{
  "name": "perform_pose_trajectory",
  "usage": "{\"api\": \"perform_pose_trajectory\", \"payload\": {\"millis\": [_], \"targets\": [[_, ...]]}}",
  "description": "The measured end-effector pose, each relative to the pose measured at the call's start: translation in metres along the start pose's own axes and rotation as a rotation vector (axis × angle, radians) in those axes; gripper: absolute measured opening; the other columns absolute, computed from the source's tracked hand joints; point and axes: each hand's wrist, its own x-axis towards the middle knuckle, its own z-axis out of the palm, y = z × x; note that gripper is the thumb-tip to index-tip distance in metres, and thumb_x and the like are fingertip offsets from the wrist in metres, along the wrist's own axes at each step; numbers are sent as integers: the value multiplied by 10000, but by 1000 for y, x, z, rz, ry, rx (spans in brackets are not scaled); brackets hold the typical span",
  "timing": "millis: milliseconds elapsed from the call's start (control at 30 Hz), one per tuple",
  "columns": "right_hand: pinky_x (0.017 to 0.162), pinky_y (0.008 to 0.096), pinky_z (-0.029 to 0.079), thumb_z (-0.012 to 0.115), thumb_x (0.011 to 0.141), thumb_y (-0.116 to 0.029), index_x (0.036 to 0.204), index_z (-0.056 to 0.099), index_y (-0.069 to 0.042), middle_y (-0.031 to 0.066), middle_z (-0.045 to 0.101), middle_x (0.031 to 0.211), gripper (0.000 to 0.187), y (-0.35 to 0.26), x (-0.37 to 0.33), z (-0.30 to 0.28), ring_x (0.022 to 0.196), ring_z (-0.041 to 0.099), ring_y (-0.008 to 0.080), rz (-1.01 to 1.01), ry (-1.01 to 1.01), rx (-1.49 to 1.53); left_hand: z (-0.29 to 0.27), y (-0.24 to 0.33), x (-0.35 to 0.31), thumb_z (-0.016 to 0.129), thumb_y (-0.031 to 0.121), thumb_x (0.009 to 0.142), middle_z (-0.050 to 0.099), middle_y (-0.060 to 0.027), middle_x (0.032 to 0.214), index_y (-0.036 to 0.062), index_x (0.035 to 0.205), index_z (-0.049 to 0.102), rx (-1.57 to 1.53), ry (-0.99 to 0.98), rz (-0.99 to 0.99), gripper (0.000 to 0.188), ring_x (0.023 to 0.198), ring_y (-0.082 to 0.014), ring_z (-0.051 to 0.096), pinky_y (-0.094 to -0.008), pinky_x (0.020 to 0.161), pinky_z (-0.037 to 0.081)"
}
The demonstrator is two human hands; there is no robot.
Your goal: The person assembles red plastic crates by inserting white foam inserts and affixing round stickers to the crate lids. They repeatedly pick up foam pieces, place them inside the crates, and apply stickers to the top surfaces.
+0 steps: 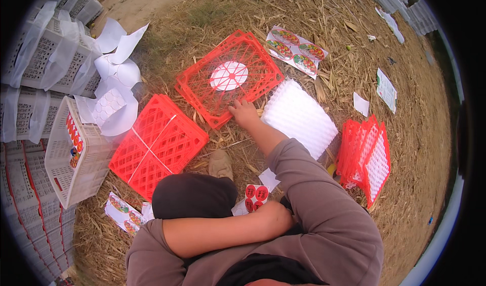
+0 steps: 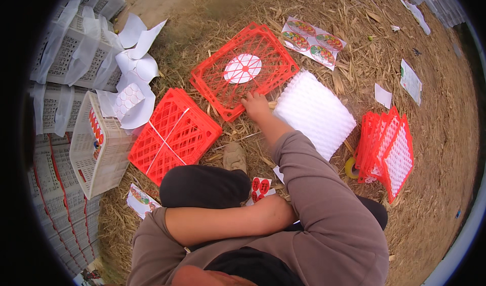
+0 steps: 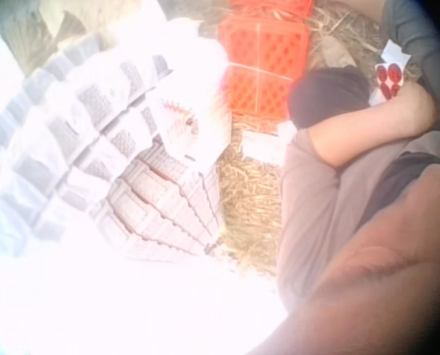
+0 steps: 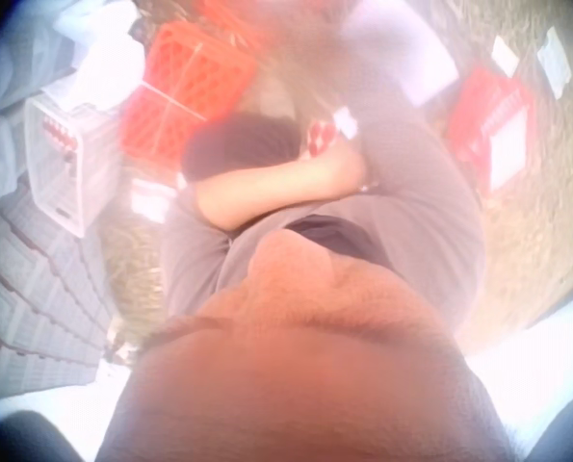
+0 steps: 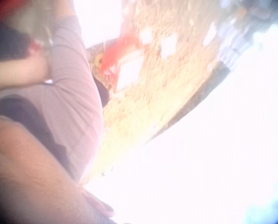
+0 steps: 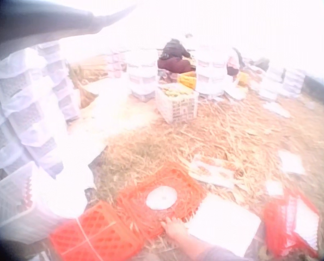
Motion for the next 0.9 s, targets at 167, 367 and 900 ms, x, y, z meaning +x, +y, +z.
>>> {"api": "perform_pose_trajectory", "payload": {"millis": [167,367,900], "targets": [[872,474,559,669,895,-144,1279,642,-175,108,606,1195,386,21,14,-9,1089,645,328,-175,-42,102,-10,-7,-3,541,183,1005,790,-131,976,127,1106,762,-96,-18,-9,249,952,-327,785,-464,718,612],[812,442,571,661,883,-114,1142,593,-108,98,596,1071,267,26,33,-95,1029,668,303,-283,299,55,-14,-10,0,530,176,1017,779,-143,976,136,1199,734,-76,-56,19,275,927,-349,778,-484,710,607],[909,399,612,664,1060,-166,1283,626,-65,110,719,1175,248,78,-249,-97,1031,698,255,947,1026,1979,-7,-1,19,601,93,964,766,-166,1007,125,1394,667,73,-145,91,436,965,-366,763,-494,779,608]]}}
